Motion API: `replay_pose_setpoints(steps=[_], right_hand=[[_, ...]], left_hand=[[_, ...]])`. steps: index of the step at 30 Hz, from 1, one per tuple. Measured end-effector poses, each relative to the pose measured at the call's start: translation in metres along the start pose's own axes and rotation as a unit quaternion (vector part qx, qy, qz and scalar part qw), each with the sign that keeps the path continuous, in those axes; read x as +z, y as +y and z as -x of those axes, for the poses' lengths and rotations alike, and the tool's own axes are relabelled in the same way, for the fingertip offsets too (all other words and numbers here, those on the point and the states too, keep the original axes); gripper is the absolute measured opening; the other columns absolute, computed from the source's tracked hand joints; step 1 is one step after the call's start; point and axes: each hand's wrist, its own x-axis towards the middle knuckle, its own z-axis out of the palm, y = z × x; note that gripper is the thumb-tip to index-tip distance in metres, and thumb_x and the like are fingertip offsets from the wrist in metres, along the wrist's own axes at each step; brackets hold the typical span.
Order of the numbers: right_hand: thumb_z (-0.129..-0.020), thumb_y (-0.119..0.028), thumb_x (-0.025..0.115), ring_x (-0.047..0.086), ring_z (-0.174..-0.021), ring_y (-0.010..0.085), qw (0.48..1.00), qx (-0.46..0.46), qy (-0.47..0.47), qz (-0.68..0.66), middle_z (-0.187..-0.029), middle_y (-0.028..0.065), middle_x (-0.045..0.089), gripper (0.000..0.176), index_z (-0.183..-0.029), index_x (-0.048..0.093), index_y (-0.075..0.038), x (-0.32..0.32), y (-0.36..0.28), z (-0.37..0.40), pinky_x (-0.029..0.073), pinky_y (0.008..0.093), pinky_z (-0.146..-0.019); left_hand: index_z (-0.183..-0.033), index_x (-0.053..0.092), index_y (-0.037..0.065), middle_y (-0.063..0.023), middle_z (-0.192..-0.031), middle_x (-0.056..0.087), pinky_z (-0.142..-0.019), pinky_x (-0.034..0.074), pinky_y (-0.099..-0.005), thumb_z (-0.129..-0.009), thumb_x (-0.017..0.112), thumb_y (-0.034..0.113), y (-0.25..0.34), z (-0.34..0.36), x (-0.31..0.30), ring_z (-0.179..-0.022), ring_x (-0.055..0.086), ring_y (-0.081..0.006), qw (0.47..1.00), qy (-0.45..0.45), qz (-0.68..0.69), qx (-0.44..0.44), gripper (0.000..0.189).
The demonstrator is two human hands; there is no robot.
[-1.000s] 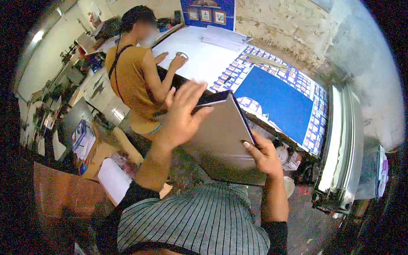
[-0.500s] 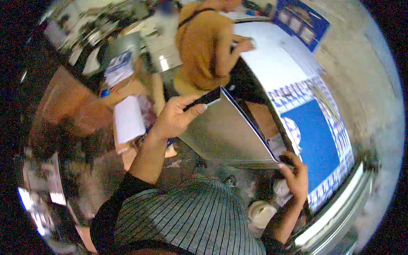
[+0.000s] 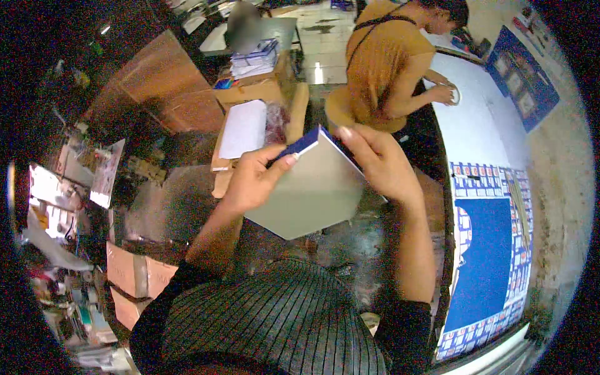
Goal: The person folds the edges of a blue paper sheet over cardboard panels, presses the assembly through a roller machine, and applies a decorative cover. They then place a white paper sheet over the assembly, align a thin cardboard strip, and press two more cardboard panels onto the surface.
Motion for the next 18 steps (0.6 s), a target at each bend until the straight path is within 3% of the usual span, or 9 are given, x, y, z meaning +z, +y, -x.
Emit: replay_pose_setpoints(steps=[1, 4, 7, 9, 12, 13, 14, 16, 18], right_hand=[[-0.100, -0.033, 0.058, 0.062, -0.087, 0.0118, 1.000, -0.005, -0.009, -0.004, -0.096, 0.0073, 0.071, 0.040, -0.115, 0.067, 0.003, 0.010, -0.003, -0.009, 0.050, 0.0277, -0.079], [-0.099, -0.031, 0.060, 0.061, -0.080, 0.0097, 1.000, -0.008, -0.011, 0.024, -0.085, 0.0034, 0.070, 0.034, -0.102, 0.071, 0.001, 0.040, -0.007, -0.029, 0.049, 0.0276, -0.073], [-0.097, -0.022, 0.062, 0.058, -0.077, 0.0087, 0.989, -0.125, 0.075, 0.007, -0.083, 0.0024, 0.068, 0.023, -0.098, 0.072, -0.001, 0.070, 0.008, -0.048, 0.048, 0.0258, -0.070], [-0.098, -0.022, 0.062, 0.057, -0.080, 0.0075, 0.991, -0.075, 0.097, 0.060, -0.085, 0.0006, 0.068, 0.023, -0.101, 0.072, -0.002, 0.075, 0.012, -0.069, 0.047, 0.0249, -0.071], [-0.097, -0.032, 0.063, 0.059, -0.084, 0.0104, 0.991, 0.022, 0.087, 0.102, -0.091, 0.0009, 0.070, 0.032, -0.103, 0.073, -0.003, 0.060, 0.032, -0.125, 0.048, 0.0262, -0.078], [-0.096, -0.034, 0.064, 0.059, -0.086, 0.0125, 0.981, -0.016, 0.140, 0.132, -0.092, 0.0017, 0.070, 0.033, -0.103, 0.073, -0.003, 0.057, 0.026, -0.134, 0.048, 0.0274, -0.081], [-0.096, -0.035, 0.064, 0.058, -0.088, 0.0138, 0.974, -0.027, 0.173, 0.144, -0.093, 0.0031, 0.069, 0.035, -0.107, 0.072, -0.003, 0.054, 0.013, -0.138, 0.047, 0.0277, -0.084], [-0.095, -0.037, 0.065, 0.057, -0.093, 0.0162, 0.977, 0.043, 0.208, 0.024, -0.100, 0.0055, 0.067, 0.039, -0.113, 0.069, -0.002, 0.028, 0.031, -0.168, 0.044, 0.0275, -0.088], [-0.095, -0.035, 0.066, 0.058, -0.094, 0.0181, 0.964, 0.035, 0.263, 0.021, -0.103, 0.0057, 0.067, 0.038, -0.113, 0.067, -0.001, 0.024, 0.044, -0.192, 0.045, 0.0292, -0.088]], left_hand=[[-0.106, 0.070, 0.004, -0.0176, -0.077, 0.070, -0.063, 0.051, -0.0374, -0.097, 0.061, 0.037, -0.004, 0.004, 0.001, -0.066, 0.068, -0.0236, 0.999, 0.029, -0.024, 0.027, 0.035], [-0.109, 0.068, -0.002, -0.0086, -0.085, 0.071, -0.070, 0.050, -0.0287, -0.097, 0.065, 0.026, -0.005, 0.013, -0.010, -0.080, 0.061, -0.0087, 0.994, 0.039, -0.095, -0.032, 0.031], [-0.108, 0.069, 0.000, -0.0123, -0.084, 0.071, -0.072, 0.052, -0.0361, -0.099, 0.061, 0.032, -0.006, 0.005, -0.028, -0.079, 0.066, -0.0161, 0.989, 0.051, -0.138, -0.005, 0.035], [-0.111, 0.067, 0.000, -0.0161, -0.092, 0.071, -0.075, 0.052, -0.0405, -0.099, 0.058, 0.037, -0.027, -0.017, -0.035, -0.085, 0.067, -0.0215, 0.987, 0.032, -0.153, 0.049, 0.040], [-0.122, 0.061, -0.001, -0.0174, -0.106, 0.070, -0.081, 0.051, -0.0410, -0.099, 0.056, 0.042, -0.057, -0.055, -0.084, -0.094, 0.067, -0.0233, 0.984, -0.145, -0.088, 0.056, 0.048], [-0.130, 0.054, -0.004, -0.0175, -0.112, 0.068, -0.085, 0.052, -0.0370, -0.100, 0.054, 0.043, -0.080, -0.062, -0.113, -0.098, 0.066, -0.0247, 0.972, -0.219, -0.078, 0.043, 0.055], [-0.135, 0.050, -0.004, -0.0194, -0.120, 0.065, -0.089, 0.052, -0.0361, -0.100, 0.053, 0.047, -0.069, -0.066, -0.155, -0.107, 0.065, -0.0262, 0.921, -0.356, -0.149, -0.048, 0.062], [-0.141, 0.045, -0.003, -0.0227, -0.132, 0.059, -0.098, 0.049, -0.0396, -0.098, 0.054, 0.049, -0.125, -0.054, -0.213, -0.122, 0.059, -0.0290, 0.886, -0.349, 0.188, -0.241, 0.068], [-0.146, 0.043, 0.003, -0.0205, -0.140, 0.054, -0.102, 0.047, -0.0433, -0.100, 0.050, 0.052, -0.189, -0.050, -0.237, -0.129, 0.054, -0.0306, 0.864, -0.330, 0.354, -0.140, 0.068]])
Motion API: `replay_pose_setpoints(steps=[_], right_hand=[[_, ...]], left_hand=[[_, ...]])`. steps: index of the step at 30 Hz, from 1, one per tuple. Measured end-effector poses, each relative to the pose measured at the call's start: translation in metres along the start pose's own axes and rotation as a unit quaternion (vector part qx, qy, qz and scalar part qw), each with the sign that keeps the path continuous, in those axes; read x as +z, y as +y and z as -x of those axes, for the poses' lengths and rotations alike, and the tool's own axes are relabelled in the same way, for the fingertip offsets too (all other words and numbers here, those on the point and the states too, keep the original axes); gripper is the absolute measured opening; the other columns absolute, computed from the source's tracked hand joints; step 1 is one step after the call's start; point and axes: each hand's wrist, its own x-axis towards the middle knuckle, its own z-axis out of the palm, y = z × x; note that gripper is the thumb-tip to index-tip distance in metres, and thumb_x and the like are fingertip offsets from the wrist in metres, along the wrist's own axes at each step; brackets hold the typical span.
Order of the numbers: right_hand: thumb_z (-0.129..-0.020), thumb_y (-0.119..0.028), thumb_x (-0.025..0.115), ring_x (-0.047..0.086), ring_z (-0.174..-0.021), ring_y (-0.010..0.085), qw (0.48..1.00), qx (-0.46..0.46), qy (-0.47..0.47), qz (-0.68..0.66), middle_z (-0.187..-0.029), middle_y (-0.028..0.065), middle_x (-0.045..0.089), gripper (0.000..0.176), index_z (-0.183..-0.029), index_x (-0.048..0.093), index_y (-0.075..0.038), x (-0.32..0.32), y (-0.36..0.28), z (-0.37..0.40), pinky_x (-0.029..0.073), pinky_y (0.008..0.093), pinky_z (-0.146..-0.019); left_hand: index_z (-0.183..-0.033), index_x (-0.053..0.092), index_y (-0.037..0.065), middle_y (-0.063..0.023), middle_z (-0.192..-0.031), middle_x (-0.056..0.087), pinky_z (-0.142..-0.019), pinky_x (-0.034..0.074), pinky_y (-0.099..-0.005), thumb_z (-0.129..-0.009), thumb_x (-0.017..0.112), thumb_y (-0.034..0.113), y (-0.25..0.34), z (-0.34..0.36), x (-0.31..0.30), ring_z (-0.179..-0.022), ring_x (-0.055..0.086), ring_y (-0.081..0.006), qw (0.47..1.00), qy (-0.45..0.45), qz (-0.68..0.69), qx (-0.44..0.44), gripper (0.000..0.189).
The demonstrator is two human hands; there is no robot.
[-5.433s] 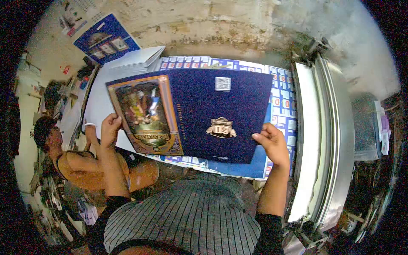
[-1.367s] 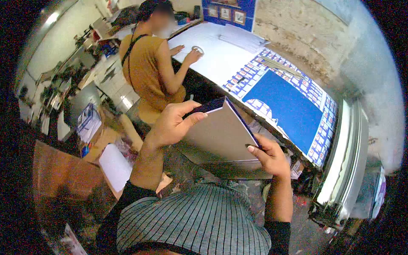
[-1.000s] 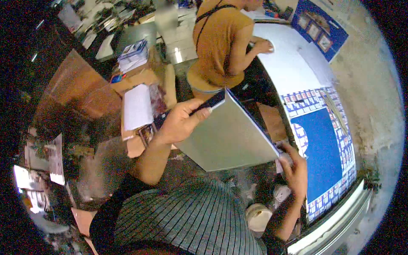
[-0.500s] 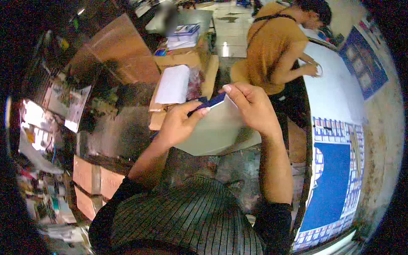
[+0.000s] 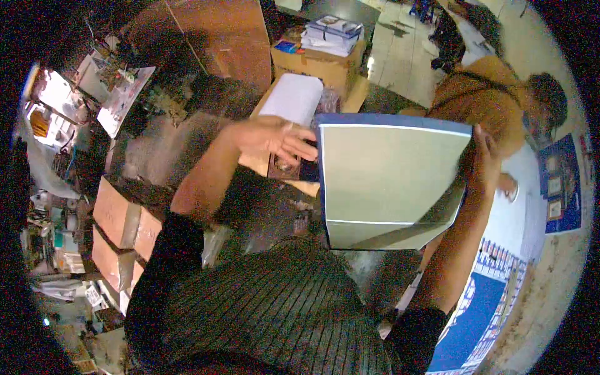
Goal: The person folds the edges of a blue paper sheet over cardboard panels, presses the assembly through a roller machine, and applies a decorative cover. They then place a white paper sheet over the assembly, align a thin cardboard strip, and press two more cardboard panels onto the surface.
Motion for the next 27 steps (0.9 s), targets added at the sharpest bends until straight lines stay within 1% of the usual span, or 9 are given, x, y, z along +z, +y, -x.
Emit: replay_pose_setpoints(steps=[2, 7, 8, 10, 11, 14, 18, 24, 27], right_hand=[[-0.095, -0.034, 0.066, 0.058, -0.096, 0.0189, 0.997, 0.024, 0.003, -0.078, -0.104, 0.0065, 0.066, 0.040, -0.116, 0.065, 0.000, 0.015, 0.034, -0.030, 0.045, 0.0309, -0.088], [-0.095, -0.033, 0.066, 0.058, -0.109, 0.0221, 0.984, 0.099, 0.064, -0.132, -0.123, 0.0127, 0.064, 0.056, -0.135, 0.052, 0.004, 0.064, 0.039, -0.044, 0.046, 0.0342, -0.096], [-0.095, -0.033, 0.066, 0.058, -0.109, 0.0221, 0.985, 0.098, 0.061, -0.125, -0.123, 0.0127, 0.064, 0.056, -0.135, 0.052, 0.004, 0.067, 0.048, -0.048, 0.046, 0.0342, -0.096], [-0.096, -0.035, 0.065, 0.058, -0.113, 0.0227, 0.964, 0.113, -0.015, -0.240, -0.130, 0.0153, 0.061, 0.057, -0.136, 0.053, 0.004, 0.084, 0.065, -0.061, 0.045, 0.0329, -0.098], [-0.095, -0.038, 0.064, 0.058, -0.111, 0.0222, 0.999, -0.051, -0.012, 0.012, -0.127, 0.0148, 0.063, 0.053, -0.128, 0.061, 0.003, 0.102, 0.084, -0.059, 0.045, 0.0325, -0.097], [-0.095, -0.040, 0.064, 0.059, -0.098, 0.0198, 0.991, 0.125, -0.036, 0.006, -0.113, 0.0105, 0.067, 0.049, -0.121, 0.066, 0.002, 0.166, 0.061, -0.075, 0.047, 0.0332, -0.089], [-0.097, -0.034, 0.062, 0.058, -0.084, 0.0148, 0.991, 0.078, -0.088, -0.062, -0.092, 0.0029, 0.066, 0.030, -0.105, 0.068, -0.007, 0.188, 0.111, -0.103, 0.047, 0.0285, -0.074], [-0.098, -0.030, 0.061, 0.061, -0.090, 0.0167, 0.939, 0.164, -0.283, -0.104, -0.097, 0.0037, 0.065, 0.030, -0.112, 0.064, -0.004, 0.304, 0.219, -0.107, 0.050, 0.0313, -0.080], [-0.098, -0.037, 0.061, 0.062, -0.104, 0.0190, 0.845, 0.339, -0.377, -0.170, -0.122, 0.0074, 0.060, 0.046, -0.130, 0.054, -0.005, 0.382, 0.267, -0.091, 0.050, 0.0357, -0.090]], left_hand=[[-0.150, 0.034, 0.000, -0.0194, -0.143, 0.052, -0.105, 0.045, -0.0397, -0.100, 0.056, 0.040, 0.001, 0.004, 0.001, -0.133, 0.050, -0.0268, 0.994, 0.044, -0.063, 0.077, 0.068], [-0.115, 0.066, 0.003, 0.0053, -0.099, 0.064, -0.080, 0.046, -0.0250, -0.101, 0.057, 0.035, -0.044, -0.044, -0.032, -0.091, 0.052, -0.0032, 0.982, 0.071, -0.130, 0.114, 0.036], [-0.127, 0.062, 0.002, -0.0019, -0.116, 0.068, -0.091, 0.047, -0.0272, -0.100, 0.058, 0.037, -0.056, -0.047, -0.043, -0.103, 0.058, -0.0097, 0.985, 0.088, -0.143, 0.029, 0.044], [-0.127, 0.062, 0.003, 0.0013, -0.109, 0.066, -0.087, 0.046, -0.0280, -0.101, 0.057, 0.035, -0.068, -0.043, -0.040, -0.096, 0.055, -0.0090, 0.978, 0.122, -0.157, 0.054, 0.042], [-0.133, 0.058, 0.002, -0.0058, -0.121, 0.066, -0.094, 0.045, -0.0321, -0.101, 0.057, 0.037, -0.071, -0.033, -0.037, -0.107, 0.057, -0.0145, 0.975, 0.179, -0.125, 0.032, 0.047], [-0.135, 0.056, 0.002, -0.0121, -0.129, 0.064, -0.099, 0.043, -0.0343, -0.100, 0.058, 0.040, -0.085, -0.023, -0.053, -0.115, 0.056, -0.0181, 0.973, 0.227, -0.029, -0.002, 0.052], [-0.131, 0.057, 0.000, -0.0138, -0.123, 0.066, -0.098, 0.044, -0.0352, -0.100, 0.055, 0.045, -0.099, -0.031, -0.056, -0.115, 0.057, -0.0210, 0.952, 0.281, -0.116, -0.027, 0.055], [-0.131, 0.059, 0.003, -0.0101, -0.120, 0.067, -0.097, 0.046, -0.0375, -0.098, 0.064, 0.031, -0.243, -0.023, -0.075, -0.110, 0.059, -0.0186, 0.907, 0.391, 0.139, 0.069, 0.044], [-0.128, 0.061, 0.002, -0.0054, -0.119, 0.066, -0.095, 0.046, -0.0346, -0.098, 0.063, 0.020, -0.242, 0.019, -0.061, -0.110, 0.058, -0.0165, 0.792, 0.594, 0.113, -0.087, 0.036]])
